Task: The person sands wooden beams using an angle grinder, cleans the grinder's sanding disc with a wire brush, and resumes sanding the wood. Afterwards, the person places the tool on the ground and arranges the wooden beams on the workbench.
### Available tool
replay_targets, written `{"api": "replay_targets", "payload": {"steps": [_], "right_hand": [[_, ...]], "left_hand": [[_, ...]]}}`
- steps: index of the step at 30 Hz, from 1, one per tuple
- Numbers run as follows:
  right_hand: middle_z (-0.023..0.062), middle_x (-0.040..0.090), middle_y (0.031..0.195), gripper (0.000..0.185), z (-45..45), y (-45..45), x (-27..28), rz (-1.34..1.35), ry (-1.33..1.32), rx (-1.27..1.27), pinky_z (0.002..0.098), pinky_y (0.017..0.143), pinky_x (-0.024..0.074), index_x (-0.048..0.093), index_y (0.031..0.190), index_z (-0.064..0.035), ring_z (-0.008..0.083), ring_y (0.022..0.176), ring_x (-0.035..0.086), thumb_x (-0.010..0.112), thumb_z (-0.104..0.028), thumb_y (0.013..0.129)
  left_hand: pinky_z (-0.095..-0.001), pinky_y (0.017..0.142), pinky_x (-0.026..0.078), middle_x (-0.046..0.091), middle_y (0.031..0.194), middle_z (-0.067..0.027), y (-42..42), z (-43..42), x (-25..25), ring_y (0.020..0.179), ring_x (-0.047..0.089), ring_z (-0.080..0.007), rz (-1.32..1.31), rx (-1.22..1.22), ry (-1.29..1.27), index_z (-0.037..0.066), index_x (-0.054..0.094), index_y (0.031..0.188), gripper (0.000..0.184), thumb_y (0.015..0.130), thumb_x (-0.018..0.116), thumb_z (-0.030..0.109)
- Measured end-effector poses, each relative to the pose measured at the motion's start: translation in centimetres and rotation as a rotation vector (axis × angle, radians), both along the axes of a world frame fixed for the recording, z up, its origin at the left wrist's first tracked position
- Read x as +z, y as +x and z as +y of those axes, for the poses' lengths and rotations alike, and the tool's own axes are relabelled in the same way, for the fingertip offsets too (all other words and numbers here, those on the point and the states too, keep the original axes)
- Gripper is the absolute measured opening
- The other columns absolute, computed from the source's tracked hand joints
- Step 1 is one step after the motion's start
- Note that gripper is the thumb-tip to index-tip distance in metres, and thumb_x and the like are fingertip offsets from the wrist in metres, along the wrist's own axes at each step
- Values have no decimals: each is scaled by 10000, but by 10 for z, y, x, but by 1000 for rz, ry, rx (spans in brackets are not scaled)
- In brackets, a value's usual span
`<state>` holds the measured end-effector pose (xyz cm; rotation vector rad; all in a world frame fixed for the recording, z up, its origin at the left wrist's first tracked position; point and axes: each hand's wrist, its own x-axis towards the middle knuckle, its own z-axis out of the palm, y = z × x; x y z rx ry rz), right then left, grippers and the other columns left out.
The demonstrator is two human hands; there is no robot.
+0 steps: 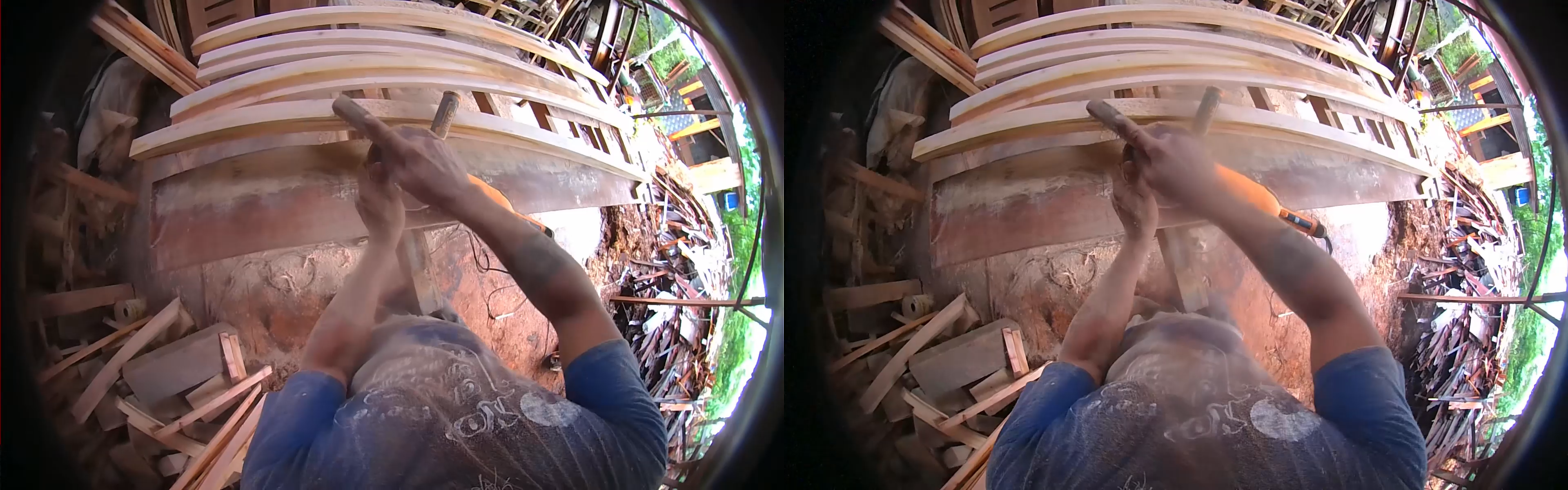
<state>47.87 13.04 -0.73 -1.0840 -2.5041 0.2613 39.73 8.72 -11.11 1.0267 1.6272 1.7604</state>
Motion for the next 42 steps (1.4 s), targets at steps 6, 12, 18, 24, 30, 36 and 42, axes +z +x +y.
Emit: {"api": "replay_targets", "payload": {"steps": [6,12,18,24,30,36,42], "right_hand": [[255,691,1061,617,-66,84,8,-10,-104,-122,523,728,526,352,1567,-240,431,886,690,532,-160,981],[247,684,947,674,-6,33,-24,-16,-67,39,540,689,500,328,1569,-300,434,782,670,549,-137,953],[290,683,1017,668,4,4,38,16,-328,-313,546,705,488,289,1560,-381,461,841,685,555,-228,966],[316,683,1041,602,-91,125,-7,84,-167,-333,461,775,539,369,1566,-139,442,890,708,550,-121,991],[216,695,966,637,-52,71,-17,59,-167,-274,534,676,520,306,1582,-288,440,774,669,532,-168,999],[190,708,931,611,23,10,-4,19,-80,-252,517,623,508,266,1583,-347,411,746,678,480,-245,1021],[213,700,906,642,-80,64,-7,-25,-267,-303,514,642,509,324,1575,-275,406,761,674,553,-209,979]], "left_hand": [[-520,852,490,682,1072,-278,0,1,-14,1012,659,-478,-105,-61,-82,15,517,1245,512,1037,479,481],[-524,847,486,677,1065,-272,3,0,-7,1013,655,-466,-38,-35,-30,12,522,1269,538,1043,467,497],[-508,778,484,680,972,-245,-3,7,-25,888,664,-439,-32,-22,61,-6,553,1218,518,1064,442,476],[-398,831,469,587,869,-176,-25,28,6,843,573,-281,-4,-119,-10,-25,583,1019,534,1092,378,463],[-483,757,500,680,886,-245,-15,33,9,873,681,-418,80,-49,-12,36,642,1134,372,1068,464,356],[-463,854,489,675,1076,-237,-1,47,-57,962,642,-405,-62,62,239,-2,628,1138,374,1070,428,306],[-457,890,478,653,1168,-245,-2,32,-8,1033,618,-412,-139,5,-125,-49,609,1156,425,1082,400,315]]}}
